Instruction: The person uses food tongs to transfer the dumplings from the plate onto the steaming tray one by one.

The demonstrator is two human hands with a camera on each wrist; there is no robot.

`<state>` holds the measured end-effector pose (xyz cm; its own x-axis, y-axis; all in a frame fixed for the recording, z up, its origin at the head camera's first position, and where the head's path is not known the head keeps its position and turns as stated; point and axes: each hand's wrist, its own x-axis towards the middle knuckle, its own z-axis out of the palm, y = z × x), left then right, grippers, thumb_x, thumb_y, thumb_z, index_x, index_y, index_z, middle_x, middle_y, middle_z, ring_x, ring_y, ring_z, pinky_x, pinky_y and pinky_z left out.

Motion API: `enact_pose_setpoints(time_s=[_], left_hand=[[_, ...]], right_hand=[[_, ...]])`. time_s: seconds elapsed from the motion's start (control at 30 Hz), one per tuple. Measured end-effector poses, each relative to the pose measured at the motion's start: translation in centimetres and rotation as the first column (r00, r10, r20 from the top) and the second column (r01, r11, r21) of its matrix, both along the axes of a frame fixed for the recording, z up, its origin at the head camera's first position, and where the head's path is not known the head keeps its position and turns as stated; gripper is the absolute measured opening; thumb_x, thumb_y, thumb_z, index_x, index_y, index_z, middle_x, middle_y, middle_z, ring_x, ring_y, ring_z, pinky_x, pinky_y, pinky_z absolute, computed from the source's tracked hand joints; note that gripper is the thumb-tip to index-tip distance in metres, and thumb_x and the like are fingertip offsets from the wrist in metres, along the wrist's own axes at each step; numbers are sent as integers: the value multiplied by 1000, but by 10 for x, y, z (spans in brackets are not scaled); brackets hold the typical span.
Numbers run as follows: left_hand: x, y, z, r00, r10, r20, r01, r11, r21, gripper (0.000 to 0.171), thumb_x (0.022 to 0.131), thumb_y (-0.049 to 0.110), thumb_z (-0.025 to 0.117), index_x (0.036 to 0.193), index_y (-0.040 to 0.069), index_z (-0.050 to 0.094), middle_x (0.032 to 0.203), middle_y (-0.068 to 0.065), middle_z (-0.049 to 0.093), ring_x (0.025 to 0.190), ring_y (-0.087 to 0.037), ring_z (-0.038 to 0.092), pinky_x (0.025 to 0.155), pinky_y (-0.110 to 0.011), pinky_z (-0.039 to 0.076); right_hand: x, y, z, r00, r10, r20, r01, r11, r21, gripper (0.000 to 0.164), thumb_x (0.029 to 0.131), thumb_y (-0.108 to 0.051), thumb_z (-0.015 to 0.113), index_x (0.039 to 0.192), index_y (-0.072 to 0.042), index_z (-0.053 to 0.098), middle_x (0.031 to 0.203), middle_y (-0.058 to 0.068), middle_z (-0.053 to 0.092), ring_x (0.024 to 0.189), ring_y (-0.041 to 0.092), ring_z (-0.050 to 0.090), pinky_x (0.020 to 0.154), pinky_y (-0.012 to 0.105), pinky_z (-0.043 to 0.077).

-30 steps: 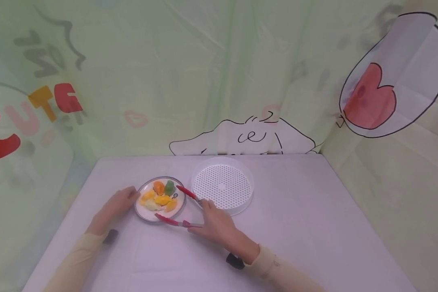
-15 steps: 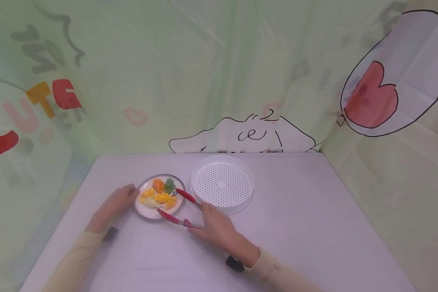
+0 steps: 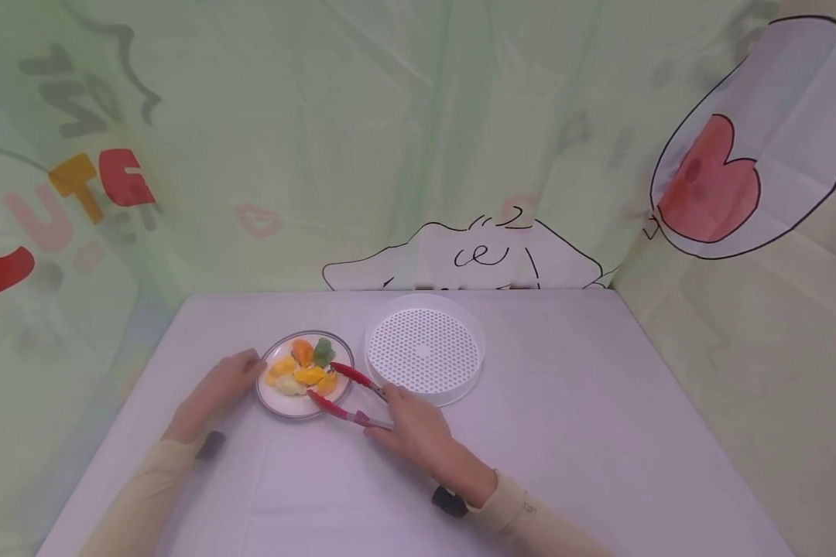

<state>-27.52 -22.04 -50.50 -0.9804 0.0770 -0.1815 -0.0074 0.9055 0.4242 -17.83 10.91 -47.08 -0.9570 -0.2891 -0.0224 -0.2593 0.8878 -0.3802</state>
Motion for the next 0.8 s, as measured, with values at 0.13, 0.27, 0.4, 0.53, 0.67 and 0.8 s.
enact_pose_setpoints(time_s=[0.13,0.27,0.4,0.53,0.67,0.8], left_hand=[[0,1,1,1000,1,8,-1,1000,4,22,95,28,49,97,6,51,70,-4,47,64,-18,46,56,-28,33],[1,1,1,1000,-5,8,5,1000,6,23,95,28,49,97,6,51,70,-4,47,64,-18,46,56,-28,33],[1,0,1,1000,-2,12,2,1000,1,23,95,29,49,97,6,51,70,-4,48,65,-18,46,56,-28,33],[1,0,1,1000,-1,13,1,1000,0,23,95,29,49,97,6,51,70,-4,48,65,-18,46,57,-28,34],[1,0,1,1000,0,12,0,1000,2,23,95,29,49,97,6,51,70,-4,48,65,-18,46,56,-28,34],[0,0,1,1000,2,11,-3,1000,2,24,95,29,49,97,6,52,70,-4,48,65,-17,47,57,-28,34]], right_hand=[[1,0,1,1000,-4,-3,4,1000,1,62,69,-47,75,118,-19,49,90,0,59,65,11,47,52,21,39],[2,1,3,1000,-8,-6,8,1000,-2,63,69,-47,75,119,-19,49,89,-1,59,66,11,47,52,21,39],[4,2,7,1000,-16,-14,16,1000,-13,65,69,-48,75,120,-19,49,87,-3,57,64,11,46,51,20,38],[5,4,16,999,-16,-30,14,999,-45,66,69,-50,74,122,-19,49,88,-3,58,64,10,46,50,19,39],[6,7,28,998,-7,-61,2,997,-75,66,69,-51,73,122,-18,50,91,-1,60,67,9,48,50,19,40],[5,12,38,996,-17,-89,9,996,-94,66,70,-51,73,122,-18,50,93,0,61,70,10,49,50,19,41]])
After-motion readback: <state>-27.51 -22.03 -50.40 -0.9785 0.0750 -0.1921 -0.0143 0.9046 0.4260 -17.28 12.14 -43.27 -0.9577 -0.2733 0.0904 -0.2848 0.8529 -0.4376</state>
